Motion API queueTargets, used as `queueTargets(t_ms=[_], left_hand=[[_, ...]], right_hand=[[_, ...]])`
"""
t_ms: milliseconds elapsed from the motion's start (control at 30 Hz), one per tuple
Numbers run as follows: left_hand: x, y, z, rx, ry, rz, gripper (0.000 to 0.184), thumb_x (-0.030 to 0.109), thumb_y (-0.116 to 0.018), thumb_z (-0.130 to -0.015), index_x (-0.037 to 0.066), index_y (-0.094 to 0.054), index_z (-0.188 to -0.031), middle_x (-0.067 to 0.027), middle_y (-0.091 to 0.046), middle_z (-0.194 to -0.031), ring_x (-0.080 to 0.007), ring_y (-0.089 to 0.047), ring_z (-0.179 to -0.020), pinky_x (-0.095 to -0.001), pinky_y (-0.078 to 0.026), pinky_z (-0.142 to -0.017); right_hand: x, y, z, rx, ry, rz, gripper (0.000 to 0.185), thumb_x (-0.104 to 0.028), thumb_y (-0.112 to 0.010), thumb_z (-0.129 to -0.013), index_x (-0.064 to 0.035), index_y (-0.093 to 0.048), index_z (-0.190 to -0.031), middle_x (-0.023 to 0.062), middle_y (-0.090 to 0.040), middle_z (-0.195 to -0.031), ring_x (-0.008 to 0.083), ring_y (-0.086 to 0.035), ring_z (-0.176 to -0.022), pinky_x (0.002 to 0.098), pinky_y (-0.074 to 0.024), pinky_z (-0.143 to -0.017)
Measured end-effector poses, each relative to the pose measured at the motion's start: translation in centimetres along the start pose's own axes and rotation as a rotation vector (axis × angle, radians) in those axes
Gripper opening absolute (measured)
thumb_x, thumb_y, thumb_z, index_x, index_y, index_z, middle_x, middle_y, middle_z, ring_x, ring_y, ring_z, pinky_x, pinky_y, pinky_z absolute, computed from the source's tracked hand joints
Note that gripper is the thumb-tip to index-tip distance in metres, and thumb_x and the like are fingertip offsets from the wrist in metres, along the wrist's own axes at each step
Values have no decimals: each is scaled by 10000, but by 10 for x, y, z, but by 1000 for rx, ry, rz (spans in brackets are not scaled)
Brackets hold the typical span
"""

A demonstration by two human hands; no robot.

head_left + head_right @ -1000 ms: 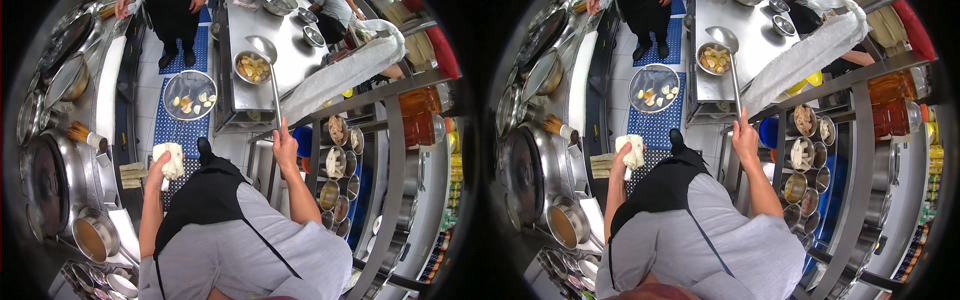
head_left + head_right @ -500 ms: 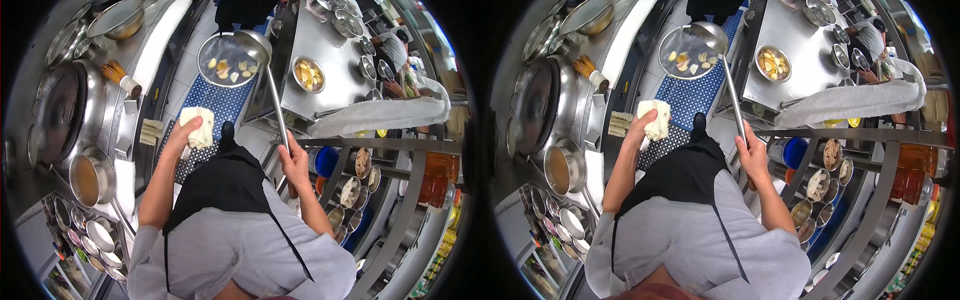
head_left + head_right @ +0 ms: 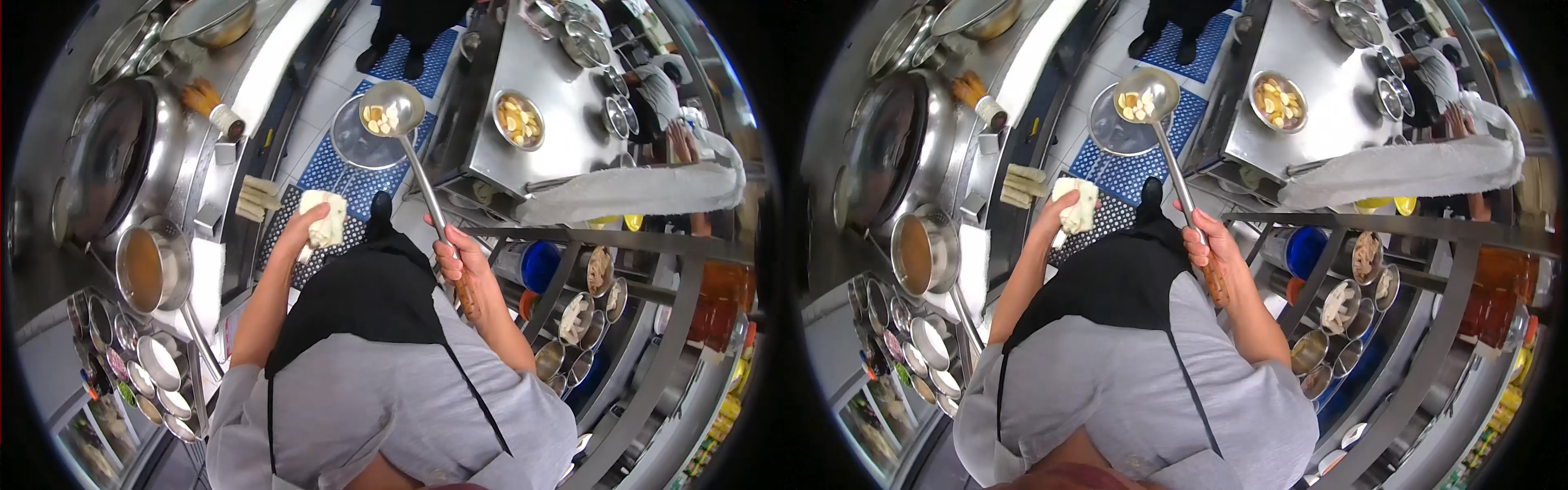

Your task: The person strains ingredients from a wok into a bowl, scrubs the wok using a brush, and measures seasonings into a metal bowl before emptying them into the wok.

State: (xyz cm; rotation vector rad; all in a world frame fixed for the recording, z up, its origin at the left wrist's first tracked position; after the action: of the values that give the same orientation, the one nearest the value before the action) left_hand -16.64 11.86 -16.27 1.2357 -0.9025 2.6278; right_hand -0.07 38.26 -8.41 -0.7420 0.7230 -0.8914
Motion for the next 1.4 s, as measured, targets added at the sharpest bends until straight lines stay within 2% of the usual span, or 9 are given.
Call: queueTargets(t_ms=[333, 600, 633, 867, 933, 1033, 1167, 1300, 1400], left_hand=[[19, 13, 21, -17, -81, 2, 569, 342, -669, -887, -52, -531, -1274, -210, -688, -1051, -294, -709, -940, -353, -595, -754], [47, 0, 39, 45, -142, -126, 563, 406, -657, -895, -22, -547, -1243, -176, -694, -1007, -203, -691, -811, -291, -569, -652], [48, 1, 40, 50, -154, -127, 581, 408, -668, -886, -26, -545, -1252, -179, -695, -1014, -206, -692, -817, -298, -573, -651], [57, 14, 48, 61, -234, -144, 590, 373, -670, -887, -42, -531, -1283, -189, -690, -1054, -237, -702, -886, -317, -589, -717], [52, 25, 51, 47, -267, -85, 598, 351, -663, -892, -51, -511, -1307, -195, -678, -1087, -258, -697, -935, -349, -585, -788], [45, 44, 67, 120, -237, -23, 641, 318, -701, -857, -65, -482, -1323, -202, -652, -1146, -307, -683, -1010, -384, -574, -845], [71, 28, 109, 117, -332, 41, 636, 442, -731, -809, -30, -576, -1207, -167, -696, -1006, -201, -699, -828, -294, -587, -647], [73, 45, 143, 199, -425, 174, 541, 307, -749, -830, -12, -572, -1229, -121, -689, -1025, -183, -686, -863, -315, -574, -752], [96, 46, 162, 248, -523, 149, 651, 438, -739, -799, -31, -577, -1220, -177, -694, -1037, -235, -689, -933, -340, -566, -804]], right_hand=[[-63, -21, 95, 716, 759, 762, 527, -177, -596, -981, -72, -433, -1471, -19, -513, -600, 61, -452, -394, 237, -391, -340], [-83, 21, 108, 1005, 995, 1179, 488, -154, -608, -948, -80, -516, -1422, -32, -503, -625, 80, -455, -469, 269, -394, -439], [-82, 11, 115, 991, 803, 1029, 502, -160, -618, -932, -44, -512, -1409, 13, -555, -659, 104, -521, -570, 272, -437, -544], [-78, 2, 118, 1370, 884, 1592, 508, -118, -622, -941, -69, -496, -1430, -6, -619, -725, 68, -529, -647, 260, -467, -610], [-76, 2, 112, 1198, 1162, 1504, 543, -169, -671, -915, -19, -497, -1408, 147, -627, -697, 125, -536, -599, 326, -481, -593], [-63, -17, 87, 810, 1021, 1093, 479, -87, -607, -964, -16, -495, -1424, -15, -569, -663, 55, -456, -484, 239, -399, -441], [-41, -53, 38, 479, 783, 1010, 492, -95, -593, -971, -25, -471, -1441, -15, -512, -618, 65, -460, -436, 222, -386, -383], [-29, -89, -41, 260, 598, 1109, 487, -125, -590, -972, -21, -478, -1434, -5, -522, -624, 72, -468, -434, 225, -395, -381], [-29, -133, -109, 125, 499, 1281, 465, -104, -542, -965, -38, -501, -1424, -2, -510, -633, 77, -465, -432, 232, -384, -360]])
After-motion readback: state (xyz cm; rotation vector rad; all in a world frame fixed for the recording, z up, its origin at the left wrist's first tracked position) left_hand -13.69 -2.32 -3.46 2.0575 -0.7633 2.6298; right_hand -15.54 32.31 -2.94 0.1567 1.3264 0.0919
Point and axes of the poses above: each hand's wrist, its own z-axis away from the middle knuckle, its own y-axis out of the back of the hand, x = y × z, the point moved 5 cm from there along -z, towards the middle knuckle
